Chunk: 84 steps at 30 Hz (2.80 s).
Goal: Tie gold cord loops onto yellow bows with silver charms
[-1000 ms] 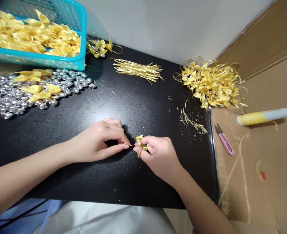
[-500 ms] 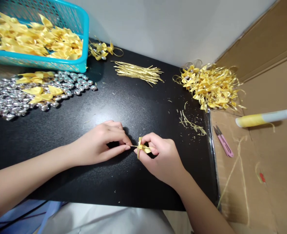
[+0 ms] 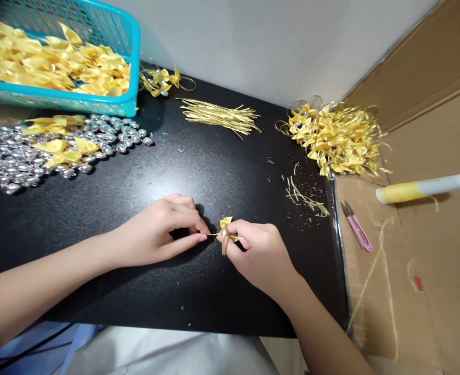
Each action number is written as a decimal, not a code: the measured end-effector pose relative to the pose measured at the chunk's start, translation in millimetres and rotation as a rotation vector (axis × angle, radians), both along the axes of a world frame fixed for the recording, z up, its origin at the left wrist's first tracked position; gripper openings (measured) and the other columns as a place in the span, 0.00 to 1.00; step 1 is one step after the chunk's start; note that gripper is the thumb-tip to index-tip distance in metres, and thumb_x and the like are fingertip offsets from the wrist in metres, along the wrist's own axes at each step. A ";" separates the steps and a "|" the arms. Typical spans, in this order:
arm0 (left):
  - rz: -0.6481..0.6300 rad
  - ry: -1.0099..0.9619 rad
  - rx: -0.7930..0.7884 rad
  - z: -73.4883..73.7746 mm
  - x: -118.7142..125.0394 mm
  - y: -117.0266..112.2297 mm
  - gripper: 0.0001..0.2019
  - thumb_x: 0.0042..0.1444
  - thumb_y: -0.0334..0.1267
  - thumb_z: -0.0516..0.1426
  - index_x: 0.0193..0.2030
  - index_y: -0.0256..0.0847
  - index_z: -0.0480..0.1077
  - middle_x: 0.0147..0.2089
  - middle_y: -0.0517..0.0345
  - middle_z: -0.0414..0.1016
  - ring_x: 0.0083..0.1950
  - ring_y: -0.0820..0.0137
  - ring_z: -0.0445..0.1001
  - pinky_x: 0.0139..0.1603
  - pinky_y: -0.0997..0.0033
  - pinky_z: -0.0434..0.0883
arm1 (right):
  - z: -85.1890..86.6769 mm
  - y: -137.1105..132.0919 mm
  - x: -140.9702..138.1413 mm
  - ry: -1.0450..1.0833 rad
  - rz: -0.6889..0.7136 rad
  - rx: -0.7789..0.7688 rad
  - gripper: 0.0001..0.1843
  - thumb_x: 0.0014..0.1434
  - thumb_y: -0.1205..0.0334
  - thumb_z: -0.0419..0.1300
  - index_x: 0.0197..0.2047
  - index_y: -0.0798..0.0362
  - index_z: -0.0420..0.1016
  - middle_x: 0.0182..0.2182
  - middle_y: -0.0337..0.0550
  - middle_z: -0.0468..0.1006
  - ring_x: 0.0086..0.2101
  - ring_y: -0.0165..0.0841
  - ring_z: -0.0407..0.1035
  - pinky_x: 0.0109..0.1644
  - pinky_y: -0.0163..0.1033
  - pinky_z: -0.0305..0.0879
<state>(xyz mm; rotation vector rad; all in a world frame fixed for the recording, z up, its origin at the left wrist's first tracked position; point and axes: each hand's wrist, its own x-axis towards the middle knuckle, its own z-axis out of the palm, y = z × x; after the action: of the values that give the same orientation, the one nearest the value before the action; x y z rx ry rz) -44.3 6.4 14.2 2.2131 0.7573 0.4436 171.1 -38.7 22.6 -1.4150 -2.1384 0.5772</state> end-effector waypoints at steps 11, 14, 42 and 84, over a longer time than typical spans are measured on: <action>0.019 -0.059 -0.013 -1.1 2.9 -2.2 0.07 0.58 0.32 0.57 0.40 0.42 0.76 0.29 0.61 0.80 0.35 0.69 0.71 0.42 0.68 0.64 | -2.2 -1.0 -2.6 0.278 -0.041 -0.412 0.09 0.59 0.62 0.59 0.29 0.54 0.76 0.17 0.33 0.67 0.19 0.23 0.55 0.22 0.29 0.53; 0.028 -0.114 -0.051 0.3 4.6 -5.3 0.06 0.58 0.32 0.57 0.39 0.41 0.76 0.31 0.61 0.81 0.35 0.70 0.72 0.43 0.69 0.65 | -3.5 -2.5 -4.8 0.379 -0.038 -0.500 0.09 0.59 0.60 0.59 0.30 0.55 0.76 0.16 0.30 0.61 0.18 0.22 0.49 0.20 0.30 0.47; 0.315 -0.284 -0.254 2.0 12.4 -15.8 0.03 0.56 0.33 0.60 0.36 0.38 0.76 0.30 0.60 0.79 0.31 0.73 0.73 0.36 0.72 0.68 | -4.2 -3.7 -6.1 0.255 -0.102 -0.216 0.08 0.59 0.61 0.60 0.29 0.53 0.74 0.18 0.32 0.63 0.21 0.24 0.56 0.25 0.31 0.55; 0.366 -0.189 -0.073 6.8 14.6 -19.8 0.07 0.53 0.26 0.60 0.31 0.39 0.78 0.28 0.62 0.79 0.32 0.74 0.73 0.35 0.74 0.68 | 0.9 -2.4 -9.2 0.442 0.129 -0.179 0.13 0.63 0.70 0.54 0.26 0.53 0.67 0.29 0.38 0.70 0.32 0.28 0.64 0.38 0.37 0.62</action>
<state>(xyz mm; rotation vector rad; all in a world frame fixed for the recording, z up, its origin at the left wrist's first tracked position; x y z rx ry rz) -29.7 -13.4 20.9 1.9331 1.0595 0.7798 161.9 -41.2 23.5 -1.1116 -1.8623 1.0466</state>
